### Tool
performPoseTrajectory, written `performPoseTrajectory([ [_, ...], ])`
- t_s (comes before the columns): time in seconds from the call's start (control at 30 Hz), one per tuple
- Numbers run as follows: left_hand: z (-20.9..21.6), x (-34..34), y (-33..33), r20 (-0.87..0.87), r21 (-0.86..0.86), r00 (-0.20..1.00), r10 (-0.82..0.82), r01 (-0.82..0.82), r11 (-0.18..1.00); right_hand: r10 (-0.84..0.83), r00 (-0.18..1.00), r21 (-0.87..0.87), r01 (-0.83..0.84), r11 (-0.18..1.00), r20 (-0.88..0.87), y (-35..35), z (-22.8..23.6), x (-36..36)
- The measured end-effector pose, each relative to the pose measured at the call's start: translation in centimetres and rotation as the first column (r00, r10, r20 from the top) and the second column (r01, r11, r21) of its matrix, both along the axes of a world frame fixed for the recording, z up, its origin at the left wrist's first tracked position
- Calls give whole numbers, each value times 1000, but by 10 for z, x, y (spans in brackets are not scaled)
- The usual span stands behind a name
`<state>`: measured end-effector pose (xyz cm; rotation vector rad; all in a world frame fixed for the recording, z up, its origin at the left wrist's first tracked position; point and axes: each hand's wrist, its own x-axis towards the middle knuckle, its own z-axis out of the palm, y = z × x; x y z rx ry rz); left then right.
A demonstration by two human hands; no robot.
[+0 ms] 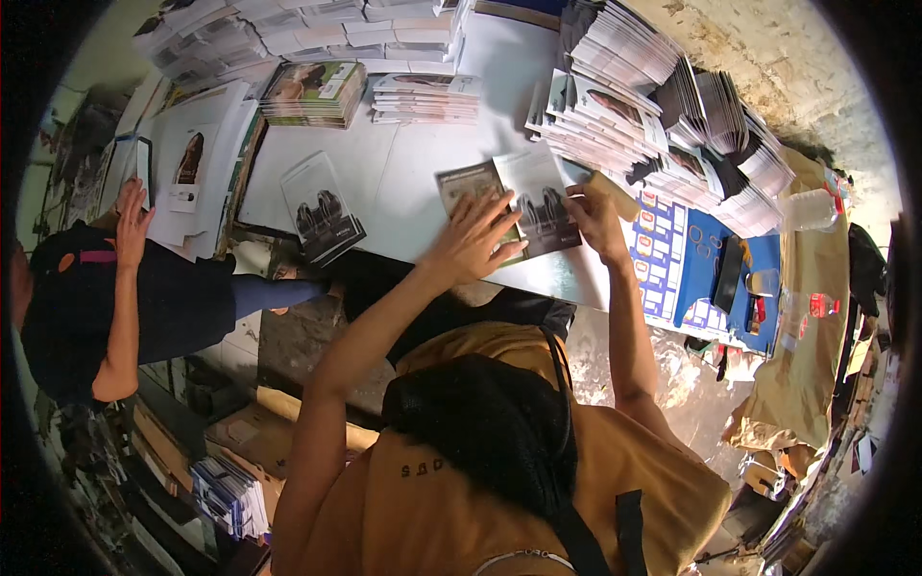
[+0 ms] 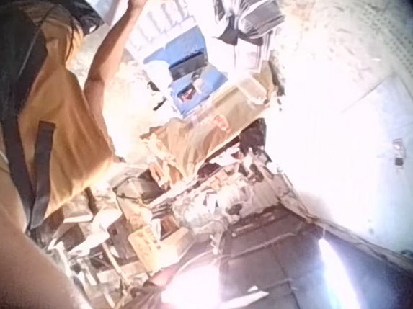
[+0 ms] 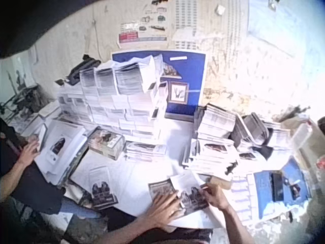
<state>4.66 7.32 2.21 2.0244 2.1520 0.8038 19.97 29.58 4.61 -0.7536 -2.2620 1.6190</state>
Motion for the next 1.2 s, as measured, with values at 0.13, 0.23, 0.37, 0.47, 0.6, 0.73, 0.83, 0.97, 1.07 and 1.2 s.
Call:
performPoseTrajectory([
  [0.13, -14, 9, 12, -96, 23, 985, 145, -143, 989, -169, 986, -406, 155, 901, 4, -7, -1, -1],
  [0.23, -11, 12, 14, -93, 13, 978, 186, -185, 983, -188, 982, -578, 142, 803, -21, -17, -9, 1],
  [0.37, 2, 14, 8, -108, -59, 944, 312, -319, 946, 115, 993, -122, -118, 986, -32, -45, 1, -6],
  [0.47, 11, 23, -6, 1, -36, 827, 562, -562, 826, 126, 992, 471, -118, 874, 15, -65, 4, -12],
  [0.6, -7, 7, -53, 51, -121, 777, 628, -619, 776, 136, 987, 630, -156, 761, 81, -82, 4, -21],
  [0.73, -16, 0, -70, -61, -39, 899, 433, -435, 899, 232, 962, 685, -265, 679, 143, -95, -5, -25],
  [0.83, -18, 1, -70, 54, 7, 879, 474, -475, 880, 209, 961, 758, -272, 593, 182, -107, -9, -29],
  [0.97, -14, 3, -64, 17, -16, 884, 466, -466, 885, 160, 964, 772, -265, 578, 212, -114, -15, -31],
  [1.07, -15, 4, -60, -44, -51, 902, 430, -432, 901, 97, 967, 779, -247, 576, 235, -121, -19, -35],
  [1.2, -20, 5, -62, -114, -87, 896, 430, -440, 894, 114, 962, 779, -268, 567, 248, -120, -19, -34],
])
